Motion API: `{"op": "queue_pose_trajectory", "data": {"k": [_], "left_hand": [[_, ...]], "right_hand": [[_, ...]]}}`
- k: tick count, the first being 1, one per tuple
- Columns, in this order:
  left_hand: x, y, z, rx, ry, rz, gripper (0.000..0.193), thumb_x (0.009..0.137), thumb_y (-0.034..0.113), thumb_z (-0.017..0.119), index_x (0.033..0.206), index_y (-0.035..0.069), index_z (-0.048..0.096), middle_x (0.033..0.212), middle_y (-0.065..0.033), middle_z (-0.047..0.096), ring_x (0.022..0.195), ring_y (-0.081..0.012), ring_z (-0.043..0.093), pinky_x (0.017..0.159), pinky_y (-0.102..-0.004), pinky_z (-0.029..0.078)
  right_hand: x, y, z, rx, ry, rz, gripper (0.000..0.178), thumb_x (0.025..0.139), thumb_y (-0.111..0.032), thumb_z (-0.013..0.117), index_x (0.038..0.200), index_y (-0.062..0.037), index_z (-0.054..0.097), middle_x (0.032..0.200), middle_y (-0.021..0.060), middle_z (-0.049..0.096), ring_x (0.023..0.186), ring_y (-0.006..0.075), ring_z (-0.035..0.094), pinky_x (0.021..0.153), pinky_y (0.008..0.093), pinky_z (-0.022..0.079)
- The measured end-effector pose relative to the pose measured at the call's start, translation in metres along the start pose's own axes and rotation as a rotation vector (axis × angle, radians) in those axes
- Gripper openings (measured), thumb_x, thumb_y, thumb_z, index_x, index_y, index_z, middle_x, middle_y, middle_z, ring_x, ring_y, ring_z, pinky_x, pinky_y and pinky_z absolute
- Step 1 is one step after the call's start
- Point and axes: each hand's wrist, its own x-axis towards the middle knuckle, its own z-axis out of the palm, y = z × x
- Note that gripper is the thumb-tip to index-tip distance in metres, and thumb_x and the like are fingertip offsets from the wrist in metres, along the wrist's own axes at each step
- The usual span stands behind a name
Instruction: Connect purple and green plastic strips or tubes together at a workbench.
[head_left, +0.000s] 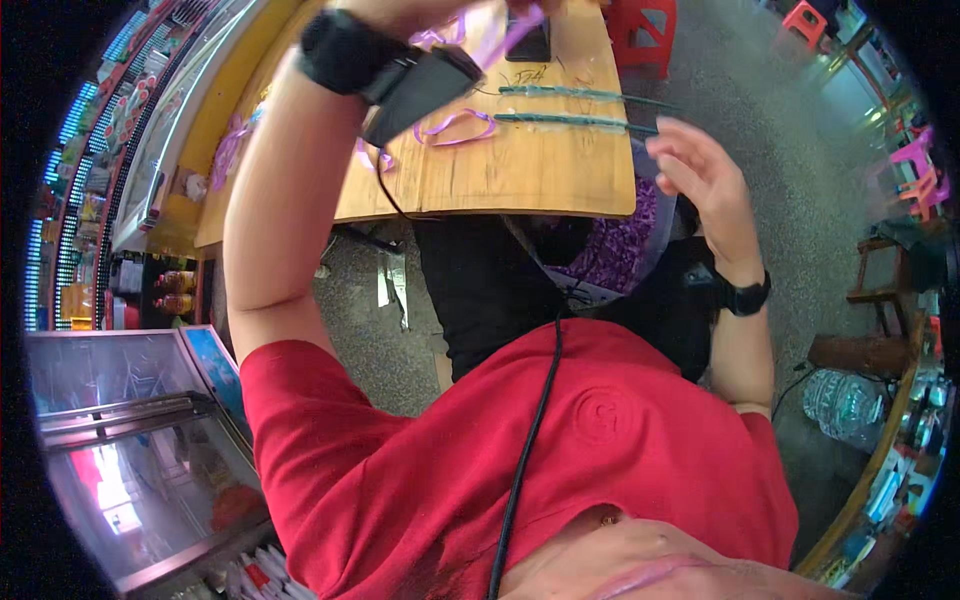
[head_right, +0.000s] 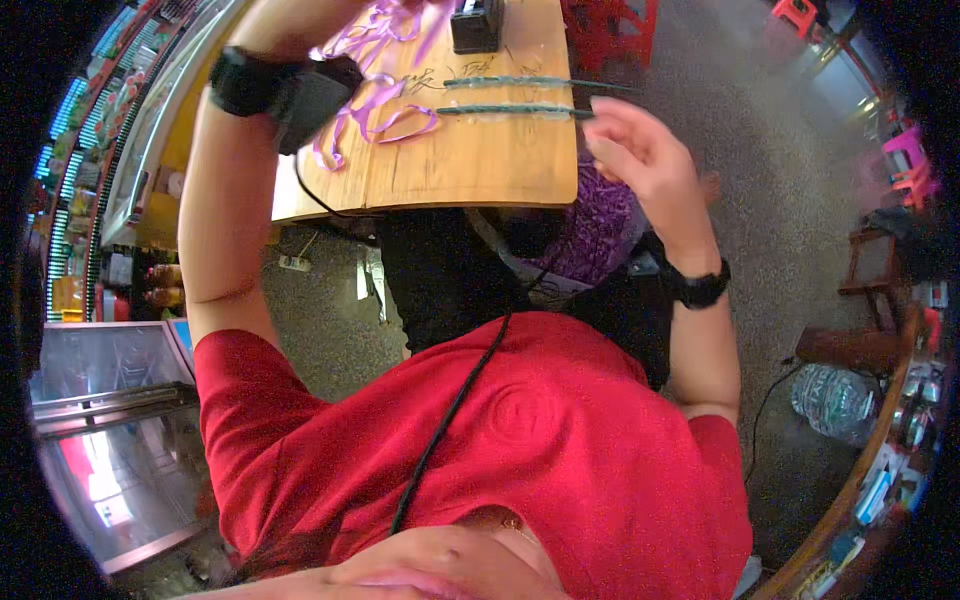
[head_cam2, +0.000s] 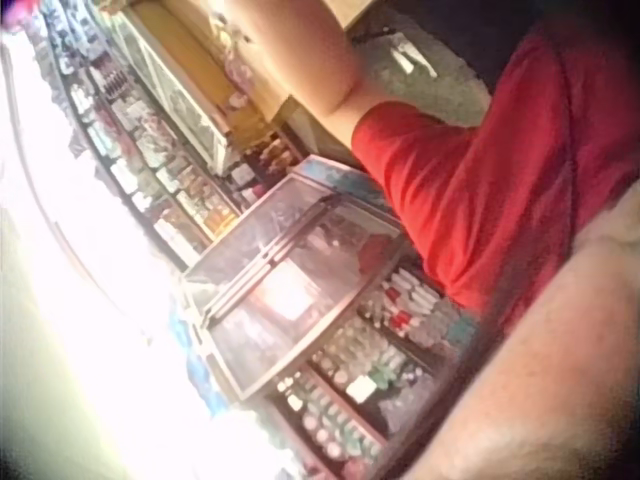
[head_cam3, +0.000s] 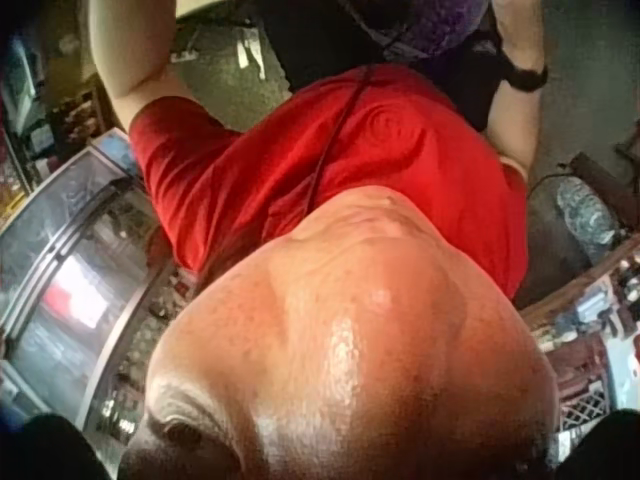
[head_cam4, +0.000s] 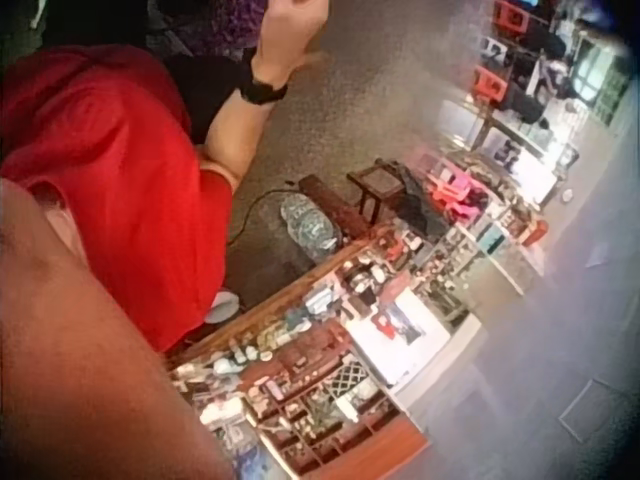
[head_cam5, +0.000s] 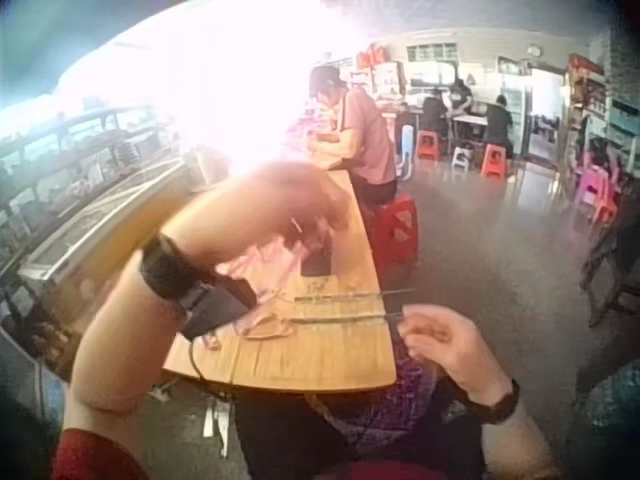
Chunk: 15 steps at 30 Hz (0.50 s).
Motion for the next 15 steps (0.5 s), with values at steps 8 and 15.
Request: {"op": "queue_pose_trajectory", "data": {"k": [8, 15], "left_hand": [[-0.003, -0.049, 0.042, 0.783, -0.345, 0.659, 0.027, 0.092, 0.021, 0.06, 0.108, 0.002, 0.069, 0.092, -0.0146, 0.069, 0.077, -0.0203, 0.067, 0.073, -0.0324, 0.052], [-0.085, -0.149, -0.004, 0.552, -0.179, -0.126, 0.043, 0.082, 0.005, 0.065, 0.125, 0.005, 0.062, 0.118, -0.0161, 0.065, 0.101, -0.0243, 0.065, 0.088, -0.0337, 0.051]], "right_hand": [[0.038, 0.009, 0.058, 0.119, -0.134, -0.154, 0.037, 0.092, -0.004, 0.062, 0.128, 0.0014, 0.056, 0.113, 0.0093, 0.067, 0.094, 0.0133, 0.066, 0.087, 0.0267, 0.052], [0.015, 0.032, 0.048, 0.11, -0.079, -0.151, 0.023, 0.097, -0.011, 0.061, 0.115, 0.0014, 0.066, 0.1, 0.0072, 0.07, 0.09, 0.0123, 0.067, 0.082, 0.0249, 0.054]]}}
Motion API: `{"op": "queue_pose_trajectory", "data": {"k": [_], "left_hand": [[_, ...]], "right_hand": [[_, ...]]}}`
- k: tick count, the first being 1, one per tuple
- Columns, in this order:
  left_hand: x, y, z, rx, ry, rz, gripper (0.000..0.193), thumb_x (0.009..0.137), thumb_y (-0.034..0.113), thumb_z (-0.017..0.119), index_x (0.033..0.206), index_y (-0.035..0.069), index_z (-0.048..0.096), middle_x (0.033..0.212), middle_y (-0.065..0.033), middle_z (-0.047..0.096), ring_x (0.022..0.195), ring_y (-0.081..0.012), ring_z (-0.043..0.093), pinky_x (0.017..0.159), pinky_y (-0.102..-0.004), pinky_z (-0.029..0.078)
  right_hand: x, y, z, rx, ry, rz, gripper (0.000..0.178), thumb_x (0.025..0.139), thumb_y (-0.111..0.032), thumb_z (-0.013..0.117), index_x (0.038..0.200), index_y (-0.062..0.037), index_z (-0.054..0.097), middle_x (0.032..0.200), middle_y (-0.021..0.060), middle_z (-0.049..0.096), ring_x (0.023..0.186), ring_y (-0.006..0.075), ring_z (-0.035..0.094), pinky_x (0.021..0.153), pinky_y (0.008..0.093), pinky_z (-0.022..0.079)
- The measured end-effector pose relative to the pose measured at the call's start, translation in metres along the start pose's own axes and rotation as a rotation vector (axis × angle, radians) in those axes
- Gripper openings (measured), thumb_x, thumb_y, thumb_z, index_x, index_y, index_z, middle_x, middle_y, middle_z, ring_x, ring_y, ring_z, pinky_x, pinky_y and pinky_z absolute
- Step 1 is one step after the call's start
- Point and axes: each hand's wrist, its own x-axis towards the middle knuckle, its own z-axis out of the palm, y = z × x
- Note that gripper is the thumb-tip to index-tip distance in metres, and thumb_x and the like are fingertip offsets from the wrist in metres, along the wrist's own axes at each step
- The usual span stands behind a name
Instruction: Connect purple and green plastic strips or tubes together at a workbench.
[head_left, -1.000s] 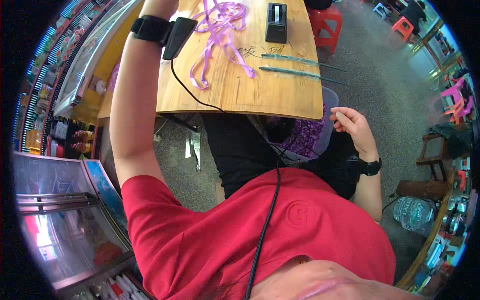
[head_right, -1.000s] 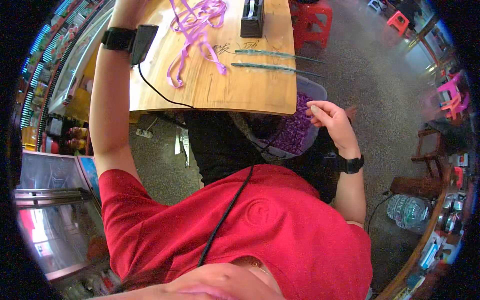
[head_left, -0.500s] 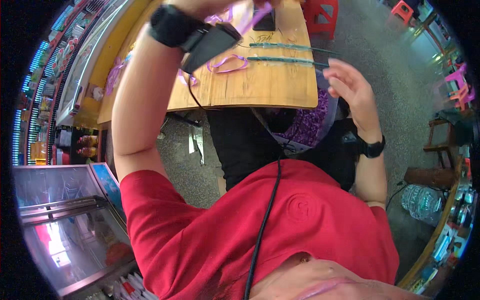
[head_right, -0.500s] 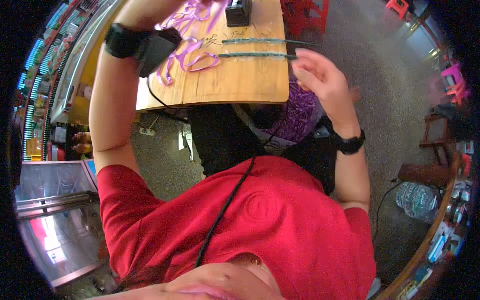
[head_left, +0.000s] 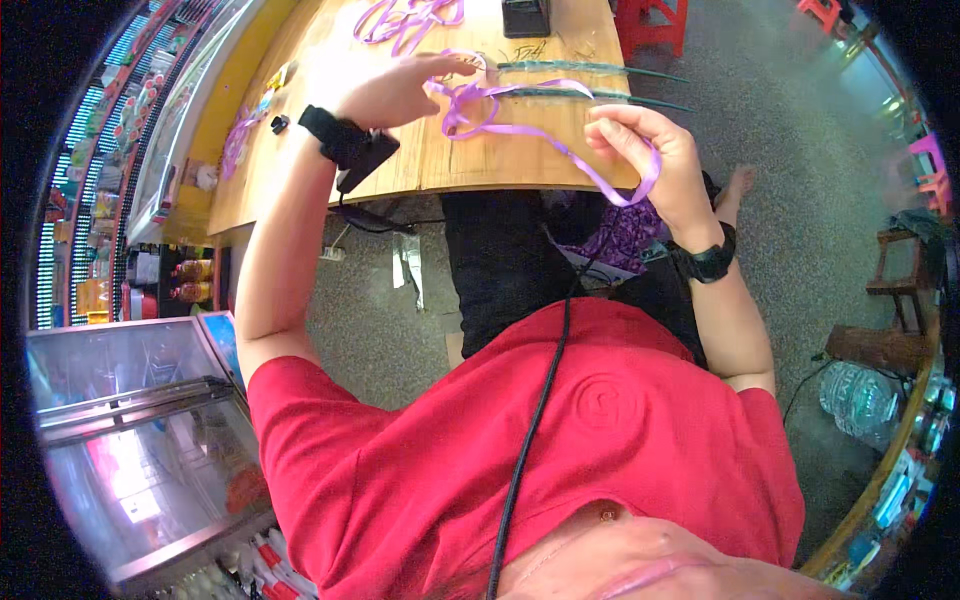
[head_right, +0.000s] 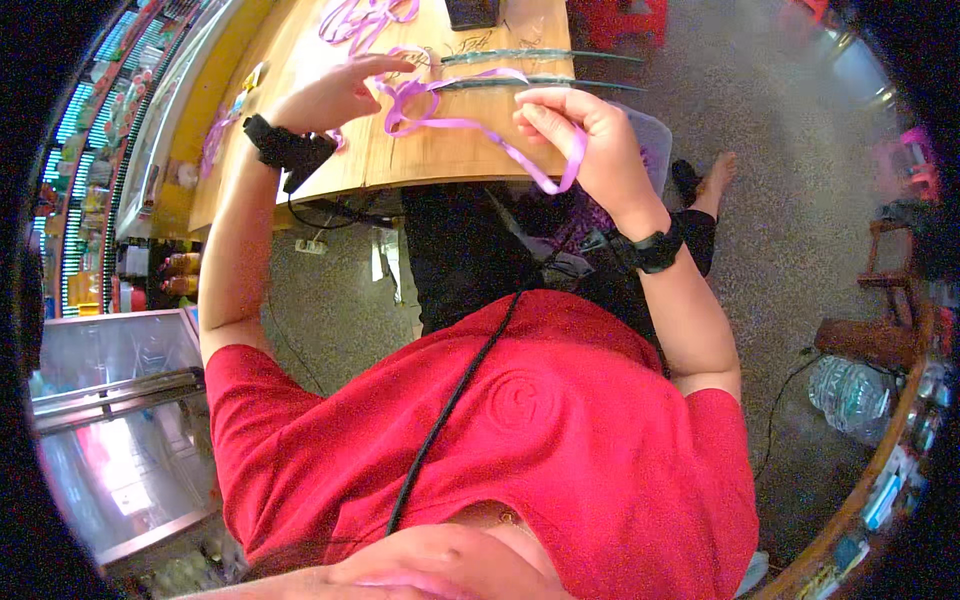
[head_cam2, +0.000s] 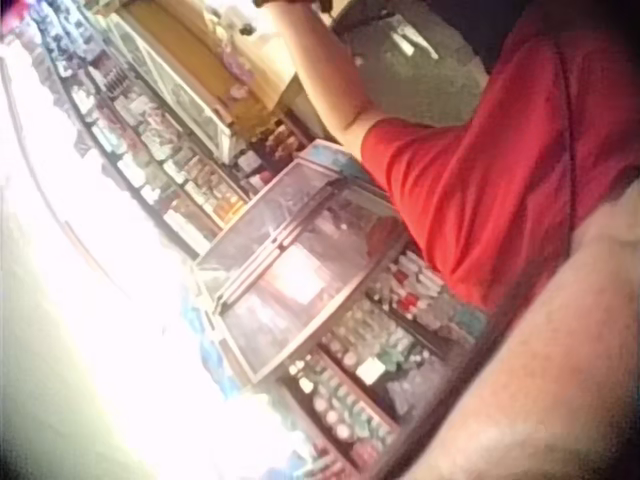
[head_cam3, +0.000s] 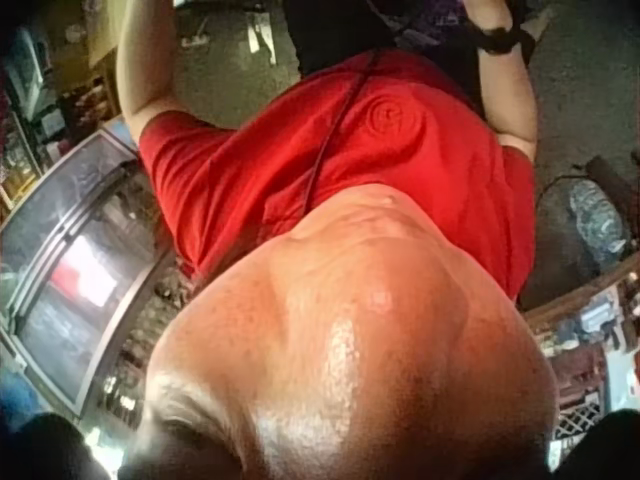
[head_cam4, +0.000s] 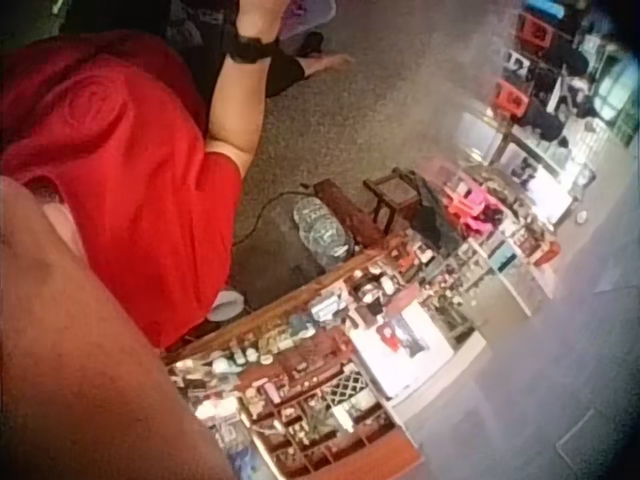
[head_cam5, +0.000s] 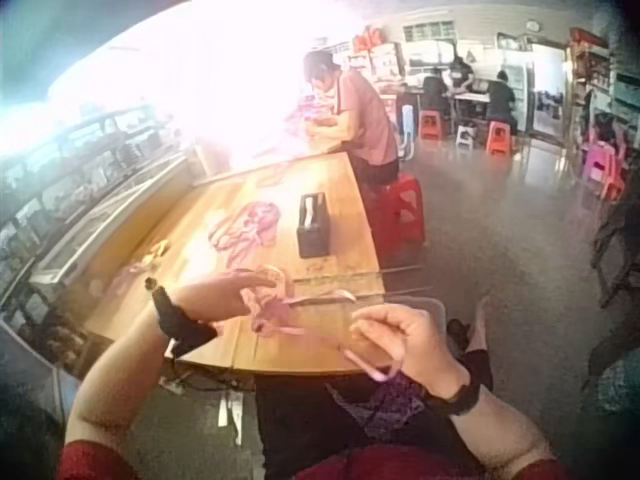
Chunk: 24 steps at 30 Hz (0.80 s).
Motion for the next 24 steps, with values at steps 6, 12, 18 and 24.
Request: {"op": "queue_pose_trajectory", "data": {"k": [6, 12, 18, 24], "left_hand": [[-0.017, -0.029, 0.011, -0.242, 0.249, -0.318, 0.024, 0.092, 0.018, 0.062, 0.109, 0.002, 0.069, 0.078, -0.0026, 0.065, 0.071, -0.012, 0.061, 0.067, -0.0271, 0.052], [-0.023, -0.03, -0.061, -0.903, 0.737, -0.198, 0.032, 0.102, 0.018, 0.048, 0.116, -0.008, 0.062, 0.101, -0.0131, 0.068, 0.091, -0.0205, 0.067, 0.087, -0.0321, 0.054], [-0.037, -0.06, -0.094, -0.831, 0.972, -0.235, 0.028, 0.099, 0.014, 0.052, 0.118, -0.005, 0.062, 0.104, -0.015, 0.068, 0.096, -0.0224, 0.067, 0.087, -0.0327, 0.056], [-0.023, -0.074, -0.033, 0.559, 0.583, -0.281, 0.06, 0.087, 0.032, 0.07, 0.138, 0.008, 0.052, 0.113, -0.0189, 0.067, 0.093, -0.0264, 0.068, 0.086, -0.0363, 0.052]], "right_hand": [[-0.013, -0.002, -0.003, -0.091, 0.014, -0.035, 0.024, 0.097, -0.015, 0.06, 0.113, 0.0021, 0.066, 0.097, 0.0084, 0.071, 0.088, 0.0135, 0.068, 0.081, 0.0257, 0.054], [-0.03, -0.003, -0.028, 0.027, 0.148, 0.046, 0.031, 0.101, -0.025, 0.055, 0.11, 0.0017, 0.066, 0.093, 0.0096, 0.07, 0.085, 0.0173, 0.069, 0.079, 0.0299, 0.056], [-0.042, -0.001, -0.04, 0.027, 0.248, 0.026, 0.031, 0.101, -0.026, 0.055, 0.11, 0.0008, 0.067, 0.094, 0.01, 0.07, 0.087, 0.0183, 0.068, 0.079, 0.0309, 0.056], [-0.046, 0.0, -0.045, -0.027, 0.257, 0.018, 0.03, 0.1, -0.026, 0.057, 0.109, 0.001, 0.067, 0.096, 0.0112, 0.071, 0.087, 0.0176, 0.068, 0.08, 0.0313, 0.056]]}}
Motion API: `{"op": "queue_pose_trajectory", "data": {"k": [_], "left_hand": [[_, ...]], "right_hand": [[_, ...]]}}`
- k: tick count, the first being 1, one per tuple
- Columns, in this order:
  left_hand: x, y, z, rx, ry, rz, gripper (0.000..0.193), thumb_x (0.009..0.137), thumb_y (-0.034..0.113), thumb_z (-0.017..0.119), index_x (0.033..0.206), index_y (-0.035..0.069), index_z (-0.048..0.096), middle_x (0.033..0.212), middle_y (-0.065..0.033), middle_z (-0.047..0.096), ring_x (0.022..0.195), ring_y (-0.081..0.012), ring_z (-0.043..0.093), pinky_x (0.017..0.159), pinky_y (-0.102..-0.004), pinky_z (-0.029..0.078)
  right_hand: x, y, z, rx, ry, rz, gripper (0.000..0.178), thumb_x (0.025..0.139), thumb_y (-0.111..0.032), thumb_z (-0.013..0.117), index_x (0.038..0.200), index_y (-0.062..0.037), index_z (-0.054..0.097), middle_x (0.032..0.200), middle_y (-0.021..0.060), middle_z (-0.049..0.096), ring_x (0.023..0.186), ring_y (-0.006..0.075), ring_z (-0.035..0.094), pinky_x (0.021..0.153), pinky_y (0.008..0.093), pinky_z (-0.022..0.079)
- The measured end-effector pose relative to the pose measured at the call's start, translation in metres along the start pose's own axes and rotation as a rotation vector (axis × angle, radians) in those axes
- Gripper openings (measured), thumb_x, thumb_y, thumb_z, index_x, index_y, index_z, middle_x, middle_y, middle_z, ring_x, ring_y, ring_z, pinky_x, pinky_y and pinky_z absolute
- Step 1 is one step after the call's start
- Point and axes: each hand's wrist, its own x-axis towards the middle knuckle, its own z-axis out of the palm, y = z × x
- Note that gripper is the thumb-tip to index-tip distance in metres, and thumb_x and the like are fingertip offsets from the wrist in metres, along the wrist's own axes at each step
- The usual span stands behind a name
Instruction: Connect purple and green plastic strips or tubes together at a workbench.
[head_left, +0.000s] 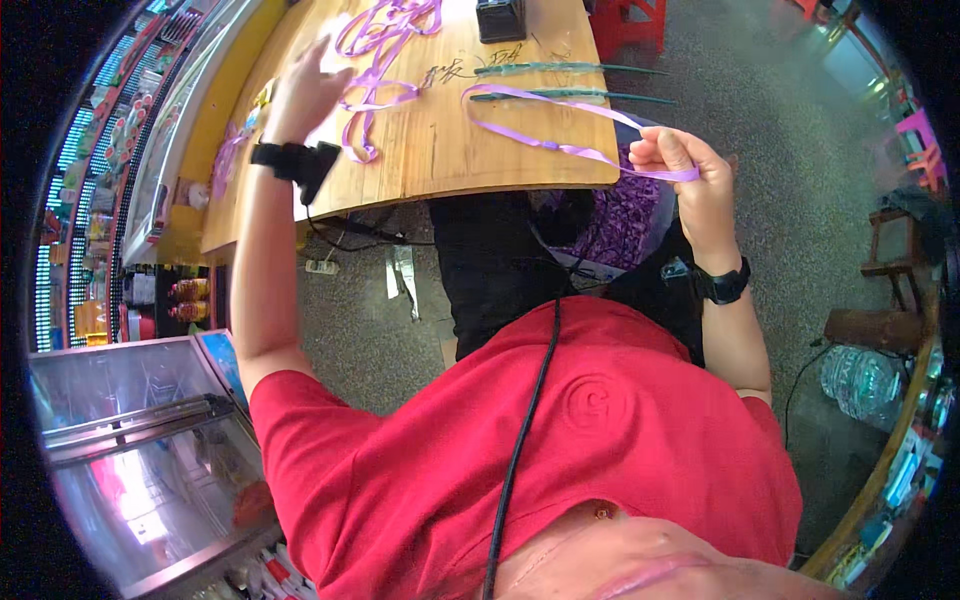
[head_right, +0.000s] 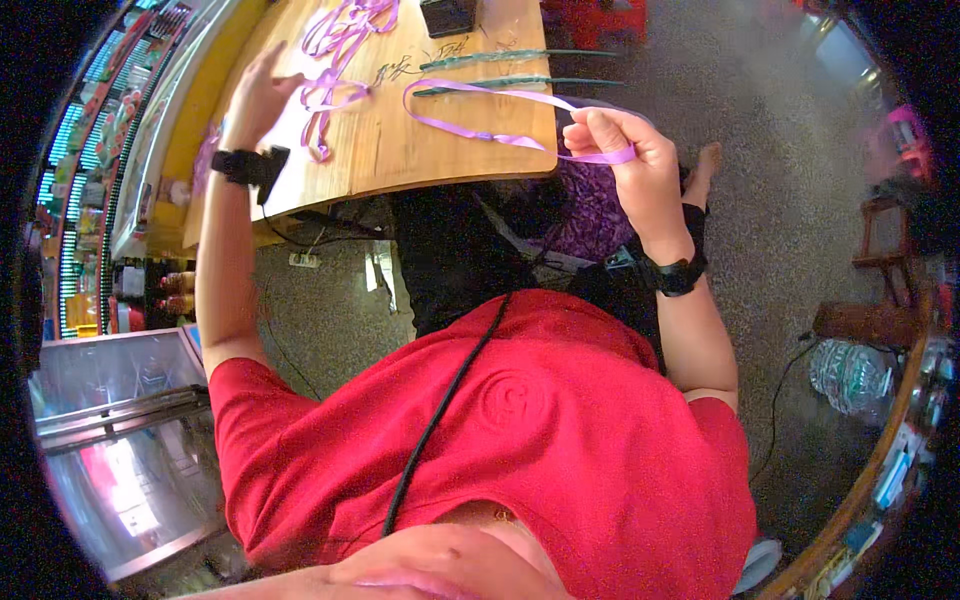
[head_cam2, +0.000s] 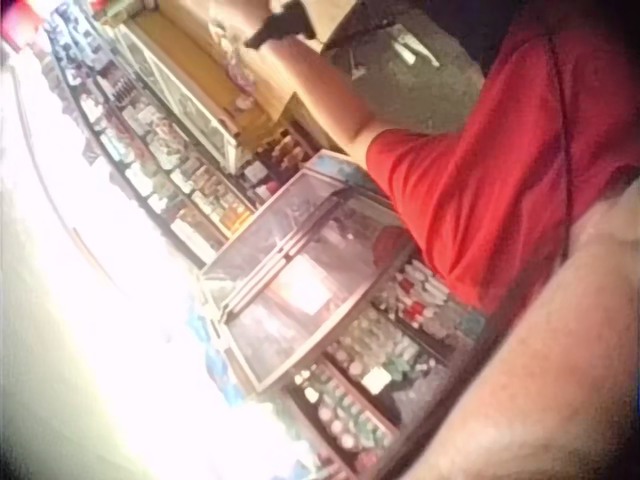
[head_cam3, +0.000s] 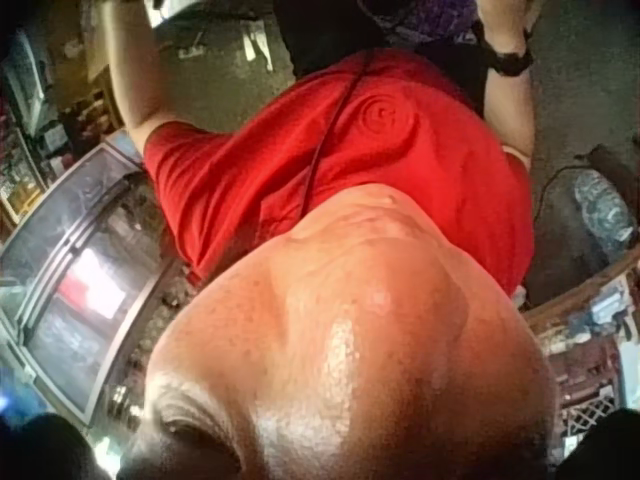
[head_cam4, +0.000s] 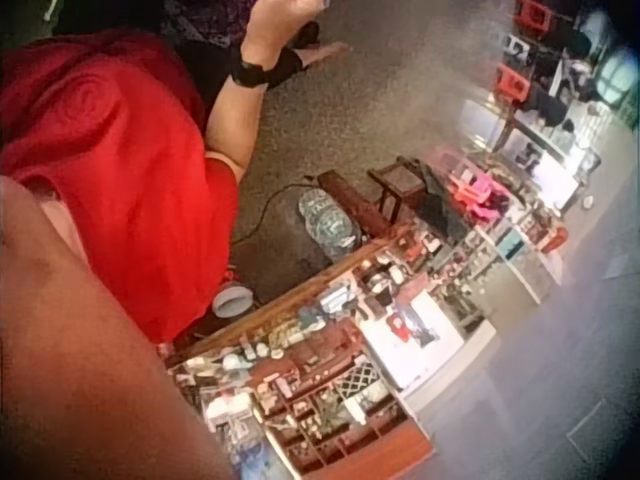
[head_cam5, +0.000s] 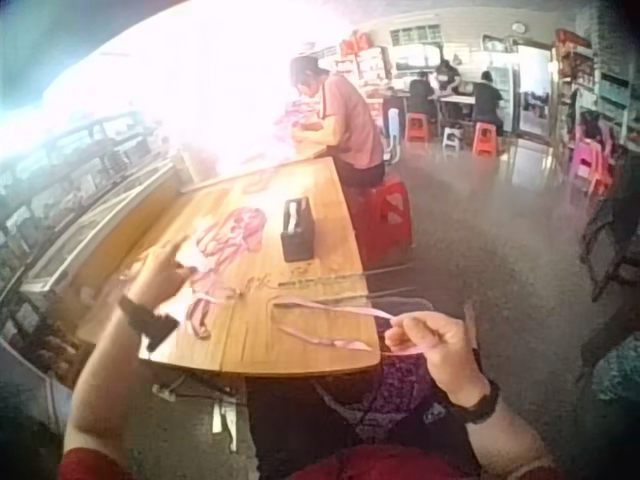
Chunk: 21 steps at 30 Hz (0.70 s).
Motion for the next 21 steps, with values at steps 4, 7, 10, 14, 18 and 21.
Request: {"op": "queue_pose_trajectory", "data": {"k": [4, 7, 10, 14, 18, 21], "left_hand": [[-0.023, 0.121, -0.005, -0.6, -0.317, 0.057, 0.036, 0.089, 0.025, 0.069, 0.123, 0.012, 0.065, 0.099, -0.0139, 0.07, 0.087, -0.0188, 0.068, 0.076, -0.032, 0.053], [-0.039, 0.184, -0.002, -0.701, -0.347, 0.34, 0.029, 0.086, 0.023, 0.071, 0.109, 0.006, 0.069, 0.096, -0.0137, 0.069, 0.083, -0.0221, 0.066, 0.074, -0.0342, 0.054], [-0.049, 0.219, 0.007, -0.65, -0.261, 0.487, 0.028, 0.082, 0.025, 0.075, 0.1, 0.005, 0.069, 0.091, -0.0139, 0.065, 0.082, -0.0279, 0.066, 0.074, -0.0357, 0.053], [-0.043, 0.228, 0.014, -0.731, -0.386, 0.433, 0.026, 0.082, 0.022, 0.076, 0.098, 0.003, 0.069, 0.081, -0.0098, 0.065, 0.074, -0.0232, 0.065, 0.068, -0.0326, 0.051], [-0.032, 0.237, 0.01, -0.887, -0.522, 0.365, 0.019, 0.085, 0.016, 0.075, 0.097, 0.003, 0.07, 0.078, -0.0035, 0.065, 0.071, -0.0125, 0.062, 0.066, -0.0267, 0.049], [-0.021, 0.252, 0.006, -1.25, -0.737, 0.149, 0.015, 0.087, 0.012, 0.074, 0.097, 0.002, 0.071, 0.079, 0.0008, 0.065, 0.071, -0.0049, 0.057, 0.063, -0.0223, 0.048]], "right_hand": [[0.002, -0.001, 0.002, -0.008, -0.008, -0.007, 0.03, 0.1, -0.025, 0.058, 0.109, 0.0017, 0.067, 0.096, 0.011, 0.071, 0.086, 0.0173, 0.068, 0.079, 0.031, 0.056], [0.003, -0.005, 0.005, -0.031, -0.019, -0.005, 0.03, 0.1, -0.025, 0.057, 0.109, 0.0018, 0.067, 0.095, 0.0109, 0.071, 0.085, 0.0172, 0.068, 0.079, 0.0305, 0.056], [0.005, -0.009, 0.002, -0.036, -0.019, -0.018, 0.031, 0.1, -0.026, 0.057, 0.11, 0.0021, 0.067, 0.096, 0.0106, 0.071, 0.086, 0.0166, 0.068, 0.08, 0.0301, 0.055], [0.009, -0.022, -0.014, -0.052, 0.108, -0.042, 0.032, 0.101, -0.024, 0.055, 0.114, 0.0028, 0.066, 0.097, 0.0116, 0.071, 0.088, 0.0168, 0.068, 0.082, 0.0287, 0.054], [0.016, -0.028, -0.042, -0.032, 0.176, -0.031, 0.029, 0.099, -0.017, 0.056, 0.119, 0.0038, 0.063, 0.105, 0.014, 0.07, 0.09, 0.0174, 0.068, 0.082, 0.0279, 0.054], [0.021, -0.024, -0.063, -0.272, 0.133, -0.121, 0.034, 0.094, -0.007, 0.058, 0.128, 0.0004, 0.059, 0.117, 0.0141, 0.066, 0.091, 0.0162, 0.067, 0.082, 0.027, 0.053]]}}
